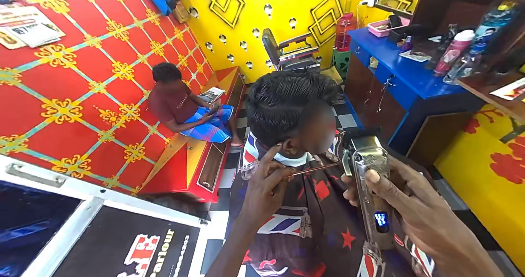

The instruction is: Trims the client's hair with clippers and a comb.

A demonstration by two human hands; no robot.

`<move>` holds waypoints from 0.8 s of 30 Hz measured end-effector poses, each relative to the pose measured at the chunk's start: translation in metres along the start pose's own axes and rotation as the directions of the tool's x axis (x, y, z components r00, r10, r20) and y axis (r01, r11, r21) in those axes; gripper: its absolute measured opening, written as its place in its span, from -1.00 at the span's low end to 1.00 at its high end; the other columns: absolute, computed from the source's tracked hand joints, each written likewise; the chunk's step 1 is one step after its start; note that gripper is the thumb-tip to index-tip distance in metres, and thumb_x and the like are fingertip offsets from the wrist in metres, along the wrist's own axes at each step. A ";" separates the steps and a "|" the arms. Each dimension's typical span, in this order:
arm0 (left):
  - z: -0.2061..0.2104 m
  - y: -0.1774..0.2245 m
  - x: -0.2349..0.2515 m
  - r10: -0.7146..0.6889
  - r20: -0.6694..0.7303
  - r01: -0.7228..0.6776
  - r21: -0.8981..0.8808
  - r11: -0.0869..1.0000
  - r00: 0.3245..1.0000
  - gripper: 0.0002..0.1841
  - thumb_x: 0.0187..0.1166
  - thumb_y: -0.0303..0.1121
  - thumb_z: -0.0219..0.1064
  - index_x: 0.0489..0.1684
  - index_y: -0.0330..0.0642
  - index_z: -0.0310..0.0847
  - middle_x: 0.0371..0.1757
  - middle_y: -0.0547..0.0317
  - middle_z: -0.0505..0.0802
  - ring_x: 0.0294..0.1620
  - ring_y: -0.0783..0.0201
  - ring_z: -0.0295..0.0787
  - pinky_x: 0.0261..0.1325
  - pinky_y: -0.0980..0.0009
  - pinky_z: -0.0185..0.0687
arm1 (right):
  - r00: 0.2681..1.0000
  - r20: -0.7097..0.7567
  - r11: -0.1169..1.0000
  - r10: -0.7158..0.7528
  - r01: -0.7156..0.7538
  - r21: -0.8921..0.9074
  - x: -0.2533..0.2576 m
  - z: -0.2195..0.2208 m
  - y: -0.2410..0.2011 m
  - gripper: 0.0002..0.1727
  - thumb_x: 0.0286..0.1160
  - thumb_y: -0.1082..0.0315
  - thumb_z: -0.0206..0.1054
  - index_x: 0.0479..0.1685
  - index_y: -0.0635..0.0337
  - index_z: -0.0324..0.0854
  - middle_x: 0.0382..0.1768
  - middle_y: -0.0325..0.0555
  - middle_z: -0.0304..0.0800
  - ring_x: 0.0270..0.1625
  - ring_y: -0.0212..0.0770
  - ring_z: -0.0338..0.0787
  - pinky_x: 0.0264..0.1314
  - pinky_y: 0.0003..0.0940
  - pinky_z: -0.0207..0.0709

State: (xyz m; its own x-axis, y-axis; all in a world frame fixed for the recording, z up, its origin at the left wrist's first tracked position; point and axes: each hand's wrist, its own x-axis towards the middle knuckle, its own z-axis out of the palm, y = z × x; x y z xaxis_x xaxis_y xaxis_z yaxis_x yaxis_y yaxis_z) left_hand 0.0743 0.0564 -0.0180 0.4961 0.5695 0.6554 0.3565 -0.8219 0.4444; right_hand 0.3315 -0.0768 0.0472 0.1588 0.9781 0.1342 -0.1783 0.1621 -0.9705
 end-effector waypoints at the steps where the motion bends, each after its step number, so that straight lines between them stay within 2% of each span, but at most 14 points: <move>1: 0.000 0.000 0.000 0.011 0.012 -0.011 -0.001 1.000 1.000 -0.86 0.61 -0.33 0.37 -0.06 0.12 0.86 0.64 0.20 0.54 0.20 0.48 0.77 0.20 0.45 0.79 | 0.999 0.002 0.999 0.039 -0.039 -0.030 0.003 0.002 -0.005 -0.38 0.44 -0.22 0.45 0.34 -0.01 0.64 -0.06 0.15 0.87 -0.17 0.05 0.93 -0.16 -0.19 0.87; 6: 0.002 -0.001 -0.002 0.067 0.039 -0.070 0.067 0.995 0.997 -0.85 0.60 -0.37 0.36 -0.07 0.06 0.85 0.69 0.20 0.52 0.19 0.46 0.79 0.19 0.42 0.79 | 0.965 0.132 0.974 0.226 -0.223 -0.035 0.016 0.015 -0.010 -0.44 0.50 -0.07 0.43 0.38 0.03 0.58 -0.01 0.12 0.85 -0.10 0.03 0.91 -0.06 -0.20 0.85; 10: 0.002 -0.001 -0.004 0.075 0.125 -0.089 0.111 0.990 0.989 -0.88 0.59 -0.39 0.37 -0.18 -0.10 0.86 0.71 0.12 0.51 0.26 0.39 0.78 0.25 0.36 0.77 | 0.912 0.263 0.947 0.314 -0.321 -0.015 0.022 0.026 -0.005 -0.47 0.58 0.13 0.39 0.52 0.04 0.49 0.05 0.10 0.83 -0.03 0.01 0.90 0.08 -0.19 0.83; 12: 0.003 0.001 -0.005 0.051 0.162 -0.079 0.169 0.983 0.985 -0.86 0.54 -0.41 0.35 -0.30 -0.18 0.85 0.69 0.11 0.55 0.21 0.30 0.81 0.16 0.29 0.79 | 0.890 0.309 0.934 0.335 -0.356 0.012 0.024 0.033 -0.003 -0.52 0.60 0.17 0.36 0.46 0.09 0.50 0.04 0.11 0.83 -0.04 0.00 0.90 0.08 -0.19 0.82; 13: 0.005 0.001 -0.005 0.041 0.168 -0.076 0.206 0.976 0.985 -0.86 0.51 -0.41 0.35 -0.37 -0.20 0.84 0.66 0.11 0.58 0.12 0.25 0.84 0.05 0.26 0.80 | 0.885 0.320 0.931 0.338 -0.365 0.026 0.025 0.036 -0.001 -0.53 0.60 0.17 0.36 0.44 0.11 0.52 0.02 0.12 0.83 -0.05 0.00 0.90 0.08 -0.19 0.82; 15: 0.008 0.004 -0.007 0.015 0.186 -0.064 0.259 0.964 0.982 -0.86 0.50 -0.41 0.36 -0.33 -0.22 0.85 0.62 0.08 0.62 0.03 0.19 0.86 -0.03 0.22 0.81 | 0.886 0.319 0.927 0.337 -0.371 0.053 0.027 0.044 0.004 -0.54 0.63 0.17 0.35 0.43 0.14 0.53 0.02 0.12 0.84 -0.06 0.00 0.91 0.05 -0.18 0.83; 17: 0.011 0.011 -0.009 -0.007 0.183 -0.051 0.306 0.951 0.983 -0.88 0.45 -0.44 0.40 -0.32 -0.25 0.86 0.53 -0.03 0.70 -0.02 0.13 0.88 -0.02 0.19 0.81 | 0.893 0.287 0.922 0.347 -0.381 0.069 0.029 0.052 0.009 -0.54 0.66 0.15 0.36 0.44 0.15 0.53 0.03 0.08 0.84 -0.06 -0.01 0.91 0.03 -0.16 0.84; 19: 0.014 0.017 -0.010 -0.006 0.178 -0.062 0.377 0.924 0.984 -0.87 0.32 -0.44 0.44 -0.33 -0.31 0.87 0.33 -0.15 0.81 -0.05 0.04 0.89 0.00 0.15 0.80 | 0.902 0.261 0.923 0.345 -0.377 0.082 0.031 0.060 0.015 -0.54 0.66 0.14 0.37 0.42 0.16 0.55 0.03 0.07 0.84 -0.08 -0.02 0.91 0.01 -0.14 0.85; 22: 0.012 0.024 -0.012 -0.013 0.204 -0.073 0.409 0.910 0.979 -0.78 0.27 -0.36 0.45 -0.24 -0.32 0.83 -0.09 -0.10 0.86 -0.04 -0.04 0.84 0.01 0.09 0.75 | 0.897 0.240 0.909 0.371 -0.404 0.104 0.035 0.070 0.021 -0.50 0.63 0.07 0.40 0.38 0.19 0.52 -0.04 0.08 0.84 -0.15 -0.02 0.91 -0.07 -0.15 0.84; 24: 0.012 0.028 -0.012 -0.051 0.194 -0.028 0.384 0.923 0.980 -0.73 0.27 -0.39 0.44 -0.14 -0.36 0.80 -0.09 -0.14 0.86 -0.02 -0.08 0.85 0.01 0.03 0.73 | 0.894 0.217 0.896 0.391 -0.424 0.131 0.037 0.076 0.023 -0.48 0.62 0.04 0.40 0.38 0.18 0.48 -0.06 0.08 0.83 -0.17 -0.02 0.90 -0.10 -0.15 0.84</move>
State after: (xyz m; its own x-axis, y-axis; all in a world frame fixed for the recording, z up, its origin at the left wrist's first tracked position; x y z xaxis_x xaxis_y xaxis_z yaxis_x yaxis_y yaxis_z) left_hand 0.0876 0.0272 -0.0208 0.6214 0.6027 0.5007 0.6195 -0.7691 0.1570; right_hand 0.2593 -0.0269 0.0447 -0.1383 0.9665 -0.2160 -0.3540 -0.2520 -0.9007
